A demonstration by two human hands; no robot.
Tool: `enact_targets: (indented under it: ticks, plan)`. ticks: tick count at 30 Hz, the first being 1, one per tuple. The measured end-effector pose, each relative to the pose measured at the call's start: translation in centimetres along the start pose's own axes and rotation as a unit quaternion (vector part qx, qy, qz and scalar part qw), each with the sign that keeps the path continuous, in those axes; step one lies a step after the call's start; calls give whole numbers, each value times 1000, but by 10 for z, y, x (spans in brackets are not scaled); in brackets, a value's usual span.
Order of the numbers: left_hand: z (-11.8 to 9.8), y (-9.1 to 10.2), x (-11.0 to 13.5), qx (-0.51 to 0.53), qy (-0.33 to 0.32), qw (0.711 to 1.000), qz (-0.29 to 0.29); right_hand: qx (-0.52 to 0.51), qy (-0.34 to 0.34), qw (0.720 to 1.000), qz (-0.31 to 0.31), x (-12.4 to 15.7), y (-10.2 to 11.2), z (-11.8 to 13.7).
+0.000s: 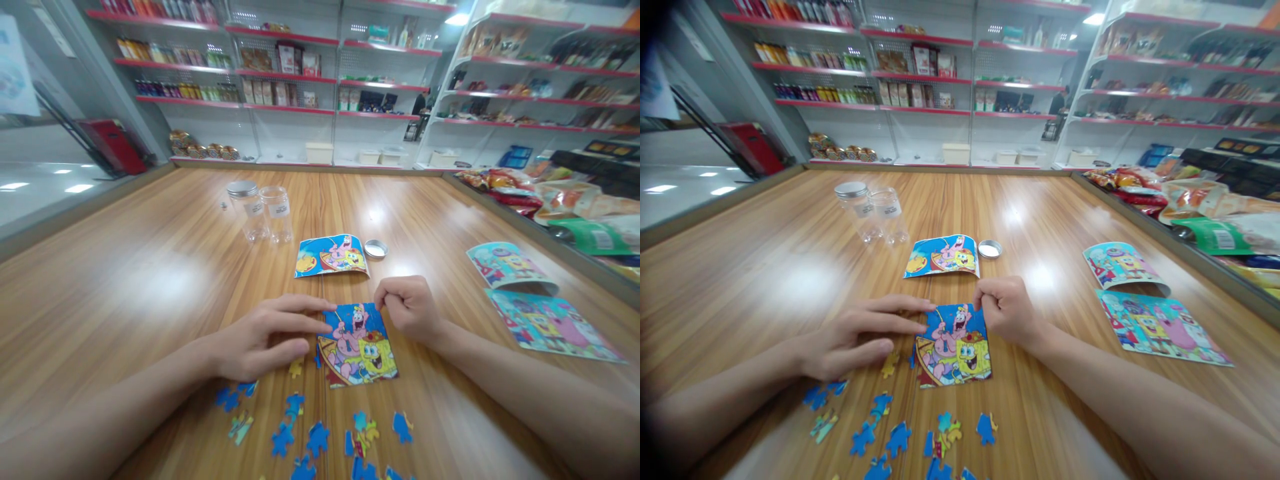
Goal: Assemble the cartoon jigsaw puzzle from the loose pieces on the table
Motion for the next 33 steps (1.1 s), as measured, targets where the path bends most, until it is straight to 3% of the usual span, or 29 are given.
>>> enact_targets:
  ticks: [2,5,8,12,14,19,23,28,33]
  plan:
    - [7,1,4,74,68,993,-69,-1,6,1000,10,0,1,-1]
    - [25,-3,10,143,206,953,-171,-10,28,998,49,-1,0,2]
    - [39,-8,11,162,260,930,-202,-17,58,992,108,-3,-4,11]
    - [36,-6,7,147,266,938,-166,1,83,969,234,-4,-8,25]
    - [28,-4,3,137,263,945,-141,7,83,961,263,-4,-9,28]
    - [9,-3,-6,20,149,987,-63,11,74,966,249,-2,-9,23]
    - [5,-3,-7,-15,88,995,-53,7,73,967,243,-2,-9,20]
    - [8,-1,-4,67,144,985,-71,9,71,967,246,-2,-8,22]
    - [9,1,-1,95,200,965,-141,19,67,964,257,-2,-7,20]
Point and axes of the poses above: each hand's wrist, its own x-axis away from the middle knuckle, its own y-axis out of the back of the hand, z = x × y, the point moved 1 cm from there along -x, towards the middle knuckle, and after that the axes turned 13 degrees about -x, right-handed, at the moved point
